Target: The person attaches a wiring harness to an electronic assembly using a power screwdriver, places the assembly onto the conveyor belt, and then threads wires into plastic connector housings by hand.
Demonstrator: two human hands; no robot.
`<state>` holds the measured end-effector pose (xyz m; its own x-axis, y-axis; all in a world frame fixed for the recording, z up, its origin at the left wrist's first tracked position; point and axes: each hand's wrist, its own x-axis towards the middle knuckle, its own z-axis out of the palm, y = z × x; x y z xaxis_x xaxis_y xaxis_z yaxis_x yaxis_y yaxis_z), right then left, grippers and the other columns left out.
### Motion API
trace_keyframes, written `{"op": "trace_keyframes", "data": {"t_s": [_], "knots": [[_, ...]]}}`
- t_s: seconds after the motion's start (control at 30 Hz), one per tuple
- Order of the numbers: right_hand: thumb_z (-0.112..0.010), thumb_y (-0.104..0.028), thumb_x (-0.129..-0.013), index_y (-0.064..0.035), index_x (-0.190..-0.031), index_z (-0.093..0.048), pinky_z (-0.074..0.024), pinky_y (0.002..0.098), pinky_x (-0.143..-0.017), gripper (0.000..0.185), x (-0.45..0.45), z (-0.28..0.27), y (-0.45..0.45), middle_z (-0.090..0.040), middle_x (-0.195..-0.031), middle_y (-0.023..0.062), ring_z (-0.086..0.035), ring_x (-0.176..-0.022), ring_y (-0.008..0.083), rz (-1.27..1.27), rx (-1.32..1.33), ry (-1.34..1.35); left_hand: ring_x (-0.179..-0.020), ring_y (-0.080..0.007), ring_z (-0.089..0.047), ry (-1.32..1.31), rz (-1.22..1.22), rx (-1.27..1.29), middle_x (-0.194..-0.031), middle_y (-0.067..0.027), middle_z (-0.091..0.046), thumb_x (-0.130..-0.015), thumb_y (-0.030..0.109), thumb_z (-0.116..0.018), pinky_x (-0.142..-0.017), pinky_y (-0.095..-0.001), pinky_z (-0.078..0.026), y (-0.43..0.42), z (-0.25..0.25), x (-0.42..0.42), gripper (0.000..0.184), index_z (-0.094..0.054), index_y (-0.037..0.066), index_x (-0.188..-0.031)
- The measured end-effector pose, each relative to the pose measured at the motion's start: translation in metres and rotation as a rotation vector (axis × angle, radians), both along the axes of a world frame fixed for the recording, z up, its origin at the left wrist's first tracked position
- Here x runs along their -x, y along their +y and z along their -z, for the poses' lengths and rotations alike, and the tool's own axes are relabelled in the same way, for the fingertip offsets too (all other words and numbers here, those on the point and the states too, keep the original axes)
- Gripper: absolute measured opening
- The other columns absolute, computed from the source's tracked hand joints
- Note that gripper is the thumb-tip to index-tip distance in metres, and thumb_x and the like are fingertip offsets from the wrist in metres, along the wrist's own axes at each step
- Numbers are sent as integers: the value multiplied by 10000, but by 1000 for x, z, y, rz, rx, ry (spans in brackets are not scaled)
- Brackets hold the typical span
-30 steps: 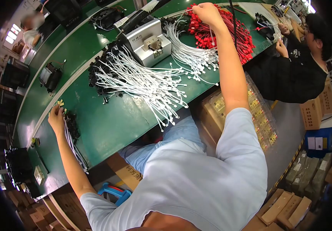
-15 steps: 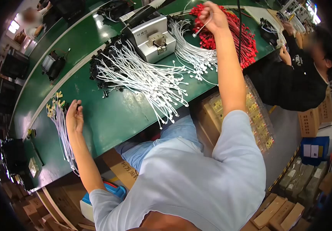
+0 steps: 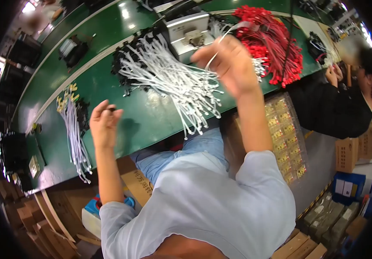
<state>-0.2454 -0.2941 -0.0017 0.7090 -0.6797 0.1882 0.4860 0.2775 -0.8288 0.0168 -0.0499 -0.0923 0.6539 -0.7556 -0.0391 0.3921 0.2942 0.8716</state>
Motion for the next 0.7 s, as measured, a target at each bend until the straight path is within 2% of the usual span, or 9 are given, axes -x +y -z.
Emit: {"op": "trace_keyframes", "data": {"t_s": [0.07,0.13,0.2,0.23,0.3,0.37,0.4,0.6,0.7], "knots": [[-616,-54,-837,-41,-899,-625,-495,330,-775,63,-31,22,62,-631,-990,154,-614,-912,218,-52,42,104,-823,-258,-651,-166,-31,-71,-951,-126,-587,-821,-37,-581,-740,-355,-567,-9,-24,41,351,-514,-29,-1166],[-663,-24,-784,-40,-871,-652,-466,295,-740,90,-55,50,98,-588,-1022,131,-586,-866,186,-191,281,-30,-847,-243,-639,-212,18,-95,-952,-121,-588,-836,-23,-579,-729,-332,-564,-14,-26,70,445,-435,-4,-1256],[-684,-24,-777,-40,-856,-668,-438,262,-696,82,-71,55,122,-548,-1040,91,-549,-823,129,-353,-43,79,-640,-162,-601,41,89,-114,-949,-111,-596,-855,15,-593,-561,-263,-529,-11,-30,87,514,-359,27,-1312],[-654,-13,-820,-7,-925,-616,-489,243,-689,112,-81,67,123,-578,-929,55,-601,-790,117,-331,248,103,-640,-162,-601,44,76,-123,-949,-111,-596,-855,15,-593,-561,-263,-529,-5,-26,86,514,-359,27,-1312],[-647,-22,-827,-8,-926,-615,-487,240,-670,105,-88,78,129,-580,-880,41,-598,-772,111,-346,167,102,-439,-96,-457,423,237,-108,-920,-110,-605,-867,58,-610,-387,-212,-381,12,-11,79,566,-300,48,-1341],[-668,-60,-815,-31,-885,-604,-406,207,-586,99,-97,85,125,-527,-723,-12,-493,-635,80,-221,92,225,-398,-85,-402,384,117,-178,-916,-115,-611,-867,68,-618,-358,-208,-315,26,-4,72,573,-297,50,-1341],[-643,-81,-834,-37,-875,-587,-370,217,-512,82,-96,83,116,-525,-686,-5,-462,-569,74,-273,-119,186,-356,-73,-348,343,6,-243,-912,-120,-617,-866,79,-626,-329,-205,-250,34,-1,69,581,-293,52,-1341],[-614,-112,-855,-8,-885,-568,-351,223,-480,118,-96,68,86,-501,-619,0,-430,-505,73,-345,-79,272,-406,-62,-402,185,-278,-309,-861,-132,-620,-851,42,-629,-336,-191,-305,85,17,58,588,-290,0,-1330],[-593,-126,-872,8,-819,-604,-397,225,-510,145,-98,59,78,-535,-634,16,-499,-536,83,-499,289,492,-509,-76,-485,95,-374,-461,-891,-121,-624,-796,-53,-625,-387,-205,-377,99,33,51,571,-361,-12,-1301]]}}
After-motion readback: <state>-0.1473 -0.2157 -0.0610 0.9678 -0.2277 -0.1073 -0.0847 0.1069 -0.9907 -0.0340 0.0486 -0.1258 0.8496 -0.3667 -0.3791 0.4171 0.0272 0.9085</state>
